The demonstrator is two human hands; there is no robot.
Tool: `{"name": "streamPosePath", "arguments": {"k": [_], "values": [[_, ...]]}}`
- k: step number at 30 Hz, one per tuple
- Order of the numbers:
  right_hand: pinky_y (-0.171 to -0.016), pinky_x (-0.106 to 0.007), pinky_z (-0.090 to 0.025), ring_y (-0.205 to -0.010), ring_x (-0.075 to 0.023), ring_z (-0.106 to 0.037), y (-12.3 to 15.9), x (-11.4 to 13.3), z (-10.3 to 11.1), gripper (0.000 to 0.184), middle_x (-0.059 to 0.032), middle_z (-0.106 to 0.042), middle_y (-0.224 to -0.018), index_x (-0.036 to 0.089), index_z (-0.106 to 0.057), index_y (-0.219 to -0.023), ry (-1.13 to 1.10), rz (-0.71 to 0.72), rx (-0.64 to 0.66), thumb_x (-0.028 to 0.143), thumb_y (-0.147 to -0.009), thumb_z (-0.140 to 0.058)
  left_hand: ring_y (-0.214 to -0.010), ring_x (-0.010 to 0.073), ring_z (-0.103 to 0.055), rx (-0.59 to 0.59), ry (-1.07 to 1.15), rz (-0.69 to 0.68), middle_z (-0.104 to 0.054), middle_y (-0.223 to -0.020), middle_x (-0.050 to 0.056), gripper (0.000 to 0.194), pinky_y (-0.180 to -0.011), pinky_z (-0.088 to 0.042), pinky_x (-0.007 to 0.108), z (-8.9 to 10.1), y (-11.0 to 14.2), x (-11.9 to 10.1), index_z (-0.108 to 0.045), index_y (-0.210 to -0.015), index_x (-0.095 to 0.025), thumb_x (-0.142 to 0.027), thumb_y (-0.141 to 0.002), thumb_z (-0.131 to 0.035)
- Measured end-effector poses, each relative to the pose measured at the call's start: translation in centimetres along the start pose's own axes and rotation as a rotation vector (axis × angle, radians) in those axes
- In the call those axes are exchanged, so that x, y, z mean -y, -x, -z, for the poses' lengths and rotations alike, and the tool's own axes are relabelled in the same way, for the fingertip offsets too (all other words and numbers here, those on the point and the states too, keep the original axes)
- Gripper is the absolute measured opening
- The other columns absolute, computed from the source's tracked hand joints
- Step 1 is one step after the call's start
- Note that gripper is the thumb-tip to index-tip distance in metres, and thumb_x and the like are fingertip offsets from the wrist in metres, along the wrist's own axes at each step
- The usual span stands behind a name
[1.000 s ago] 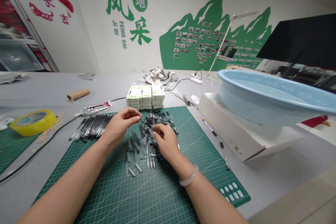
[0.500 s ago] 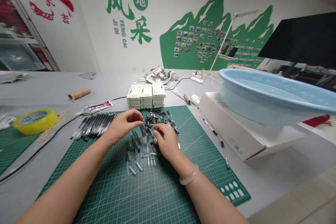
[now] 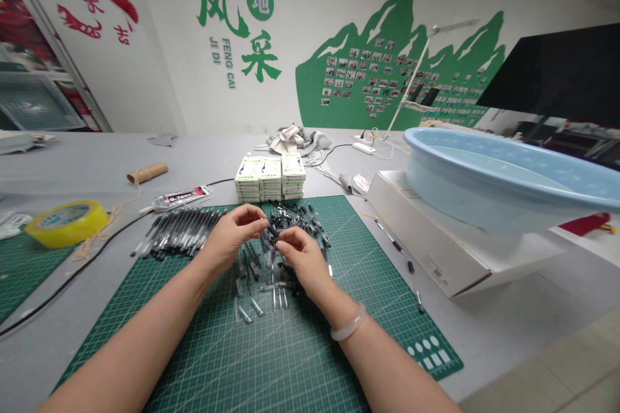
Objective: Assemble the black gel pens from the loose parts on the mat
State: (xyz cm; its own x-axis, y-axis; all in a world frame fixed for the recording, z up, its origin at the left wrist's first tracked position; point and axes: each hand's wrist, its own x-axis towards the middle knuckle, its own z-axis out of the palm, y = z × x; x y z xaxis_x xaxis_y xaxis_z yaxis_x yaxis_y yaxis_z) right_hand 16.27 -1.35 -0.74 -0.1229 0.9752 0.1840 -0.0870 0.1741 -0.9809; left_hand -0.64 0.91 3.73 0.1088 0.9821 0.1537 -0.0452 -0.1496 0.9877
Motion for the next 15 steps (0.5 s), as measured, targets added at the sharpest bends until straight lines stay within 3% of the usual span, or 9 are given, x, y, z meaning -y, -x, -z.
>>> {"name": "streamPosePath", "arguments": {"k": [3,6,8,12,15], "values": [[-0.046,-0.022,-0.027,-0.050,-0.0091,-0.037,0.05,0.09,-0.06,0.022,0.0050,-0.050,-0.060,0.020,-0.059,-0.080,-0.085,-0.049,0.025,0.039,-0.072,-0.067,-0.065,0.0141,-0.056,-0.020,0.021,0.043,-0.065,-0.069,0.002,0.020,-0.062,-0.042,0.026,0.01,-0.04,0.51,-0.069,-0.076,-0.017,-0.033,-0.066,-0.076],[-0.044,-0.022,-0.022,-0.046,-0.0075,-0.032,0.12,0.11,-0.16,0.021,0.0063,-0.047,-0.057,0.019,-0.057,-0.080,-0.169,-0.085,0.059,0.038,-0.074,-0.065,-0.084,0.0175,-0.060,0.013,0.090,0.085,-0.070,-0.097,0.006,0.029,-0.073,-0.046,0.028,0.09,0.13,0.53,-0.073,-0.090,-0.019,-0.031,-0.064,-0.078],[-0.045,-0.021,-0.022,-0.047,-0.0074,-0.033,0.17,0.10,-0.24,0.020,0.0062,-0.048,-0.057,0.019,-0.058,-0.081,-0.176,-0.078,0.067,0.037,-0.075,-0.065,-0.090,0.0181,-0.060,0.036,0.113,0.101,-0.068,-0.105,0.006,0.031,-0.077,-0.047,0.028,0.04,0.24,0.53,-0.072,-0.096,-0.021,-0.031,-0.067,-0.076],[-0.045,-0.022,-0.021,-0.047,-0.0074,-0.034,0.29,0.03,-0.36,0.021,0.0053,-0.049,-0.057,0.018,-0.060,-0.081,-0.171,-0.072,0.080,0.038,-0.077,-0.064,-0.078,0.0163,-0.060,-0.033,0.085,0.080,-0.069,-0.084,0.004,0.020,-0.069,-0.047,0.026,-0.20,0.21,0.84,-0.071,-0.078,-0.018,-0.033,-0.065,-0.077],[-0.045,-0.022,-0.020,-0.047,-0.0073,-0.033,0.37,0.03,-0.38,0.027,0.0037,-0.050,-0.059,0.017,-0.064,-0.081,-0.188,-0.079,0.112,0.044,-0.081,-0.060,-0.089,0.0197,-0.062,-0.002,0.138,0.092,-0.071,-0.094,0.008,0.026,-0.076,-0.048,0.028,-0.35,0.24,0.90,-0.074,-0.085,-0.017,-0.033,-0.065,-0.078]]}}
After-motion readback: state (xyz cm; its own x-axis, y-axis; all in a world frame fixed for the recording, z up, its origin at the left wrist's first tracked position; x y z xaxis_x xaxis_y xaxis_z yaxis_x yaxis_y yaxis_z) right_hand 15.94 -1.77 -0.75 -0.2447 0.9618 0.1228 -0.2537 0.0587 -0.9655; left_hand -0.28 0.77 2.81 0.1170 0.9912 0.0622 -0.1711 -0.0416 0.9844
